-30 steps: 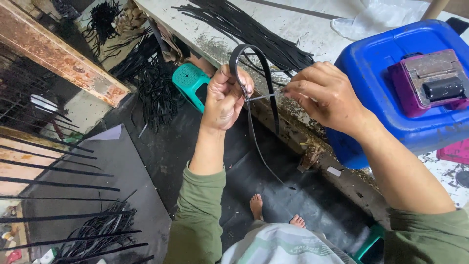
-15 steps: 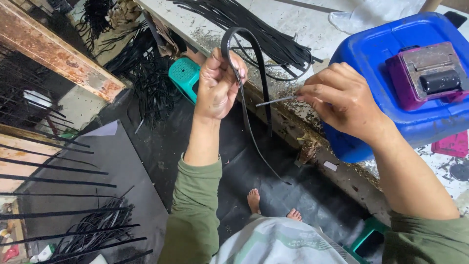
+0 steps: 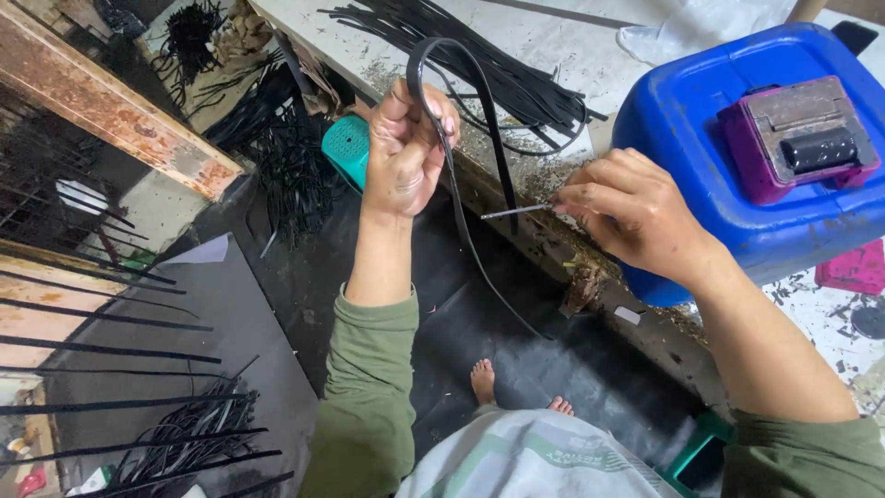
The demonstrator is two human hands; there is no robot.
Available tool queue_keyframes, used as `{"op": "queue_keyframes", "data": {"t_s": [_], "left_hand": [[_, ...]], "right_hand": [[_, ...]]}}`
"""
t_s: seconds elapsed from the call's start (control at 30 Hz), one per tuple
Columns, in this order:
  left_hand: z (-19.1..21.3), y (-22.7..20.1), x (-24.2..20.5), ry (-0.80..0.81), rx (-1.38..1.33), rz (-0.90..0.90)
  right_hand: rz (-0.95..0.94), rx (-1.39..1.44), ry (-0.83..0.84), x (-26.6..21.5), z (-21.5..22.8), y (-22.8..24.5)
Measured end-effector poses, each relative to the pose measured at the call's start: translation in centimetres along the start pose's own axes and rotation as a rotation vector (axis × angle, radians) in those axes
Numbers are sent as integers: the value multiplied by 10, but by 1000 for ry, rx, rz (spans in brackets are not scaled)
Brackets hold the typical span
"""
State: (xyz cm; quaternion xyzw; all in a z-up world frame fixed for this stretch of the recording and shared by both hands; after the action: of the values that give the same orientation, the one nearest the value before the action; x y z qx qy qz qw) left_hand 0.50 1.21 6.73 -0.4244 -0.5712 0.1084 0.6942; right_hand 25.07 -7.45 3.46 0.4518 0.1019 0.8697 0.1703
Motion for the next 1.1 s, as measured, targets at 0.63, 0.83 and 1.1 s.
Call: {"op": "queue_keyframes", "data": {"t_s": [0.63,0.83,1.1], "left_hand": [[9,32,-9,-126,46,126],[6,38,-8,-71,85,110],[-14,27,-6,-93,73,134]], "right_hand": [[-657,-417,-569,-163,164,-40],[-892,-629,-541,-191,163,-84],[-580,-725,-528,-174,146,-40]]}}
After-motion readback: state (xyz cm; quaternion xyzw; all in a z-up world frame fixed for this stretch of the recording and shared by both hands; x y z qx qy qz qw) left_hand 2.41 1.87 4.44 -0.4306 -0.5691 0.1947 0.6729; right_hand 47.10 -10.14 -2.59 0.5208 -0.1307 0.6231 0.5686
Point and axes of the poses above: each hand's wrist, its own x-axis towards the middle knuckle, its own z-axis out of the back of the hand, y = z × x, the point moved 3 cm from there along x, towards the middle knuckle, and after that the axes turned 15 degrees about x, right-handed, at the moved point
